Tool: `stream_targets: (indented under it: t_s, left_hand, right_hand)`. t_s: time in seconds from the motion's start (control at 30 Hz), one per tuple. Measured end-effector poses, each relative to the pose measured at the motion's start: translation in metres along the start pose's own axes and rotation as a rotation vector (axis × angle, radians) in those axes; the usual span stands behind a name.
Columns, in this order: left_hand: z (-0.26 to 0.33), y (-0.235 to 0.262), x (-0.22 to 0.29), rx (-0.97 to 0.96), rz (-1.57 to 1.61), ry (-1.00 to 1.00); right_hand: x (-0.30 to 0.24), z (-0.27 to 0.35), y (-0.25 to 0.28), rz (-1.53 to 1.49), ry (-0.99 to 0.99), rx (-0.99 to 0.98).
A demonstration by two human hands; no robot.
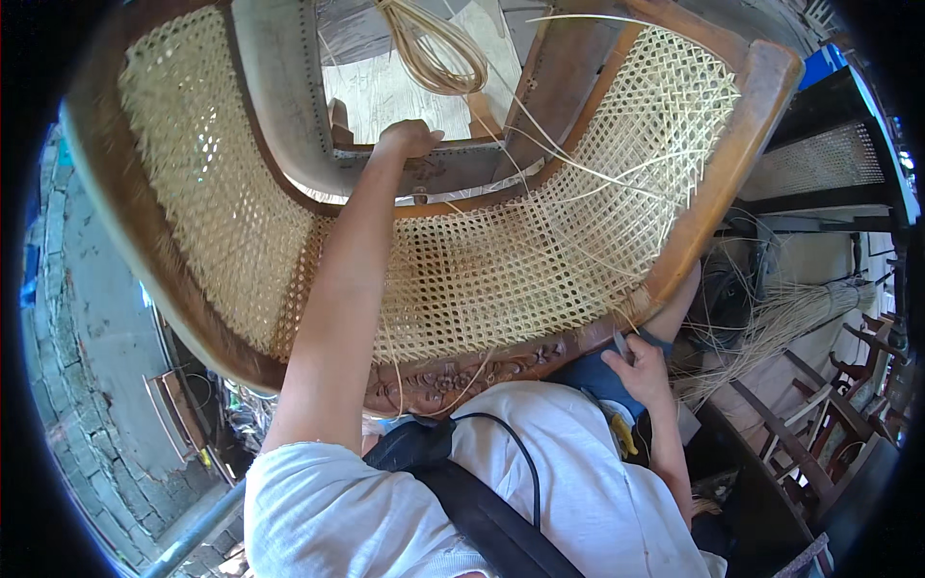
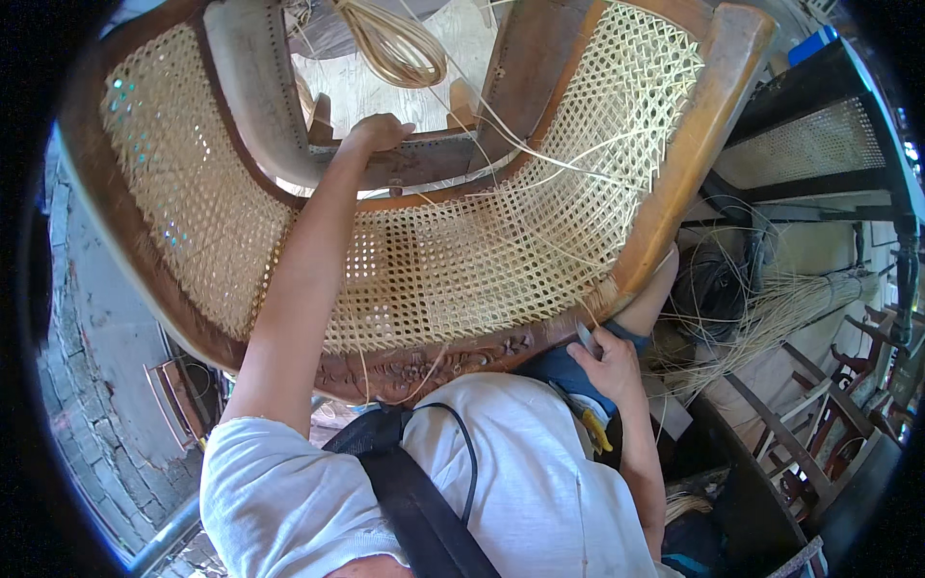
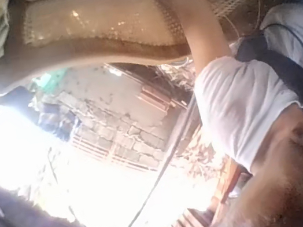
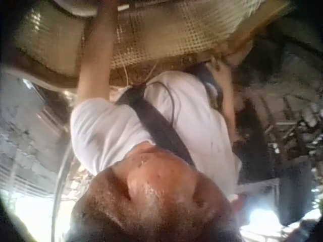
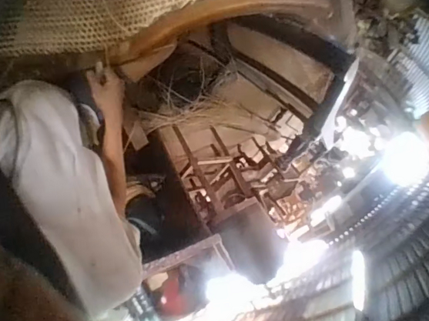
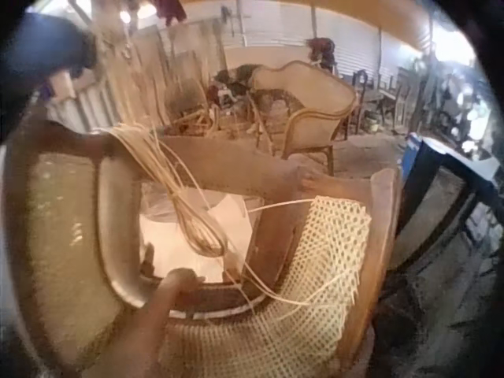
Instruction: The person weaves cane webbing onto a wooden chair frame, threading cane strips through the mesh and trimming and tucking the ends using a blade tool.
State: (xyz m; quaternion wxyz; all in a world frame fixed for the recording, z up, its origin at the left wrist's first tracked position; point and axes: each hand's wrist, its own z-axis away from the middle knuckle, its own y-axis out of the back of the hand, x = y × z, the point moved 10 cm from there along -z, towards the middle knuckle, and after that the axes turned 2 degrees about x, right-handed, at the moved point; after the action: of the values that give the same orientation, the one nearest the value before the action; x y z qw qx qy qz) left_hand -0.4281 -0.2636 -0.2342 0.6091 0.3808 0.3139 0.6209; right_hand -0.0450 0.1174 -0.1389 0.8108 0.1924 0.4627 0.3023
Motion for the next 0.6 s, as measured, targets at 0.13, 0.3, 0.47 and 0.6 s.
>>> stream_targets:
  t_s: [0.13,0.3,0.47,0.6]
  left_hand:
    - [-0.024,-0.018,0.006,-0.124,-0.073,-0.123]
    - [-0.04,-0.031,-0.018,-0.344,0.232,-0.029]
    - [-0.033,-0.05,-0.032,-0.524,0.439,0.178]
    - [-0.045,-0.045,-0.023,-0.417,0.286,0.018]
  right_hand:
    - [0.0,-0.013,0.003,-0.035,-0.029,-0.018]
    - [0.003,-0.014,0.002,-0.054,-0.045,-0.067]
    - [0.002,-0.015,0.0,-0.073,-0.049,-0.056]
    - [-0.011,-0.018,0.004,-0.08,-0.041,-0.044]
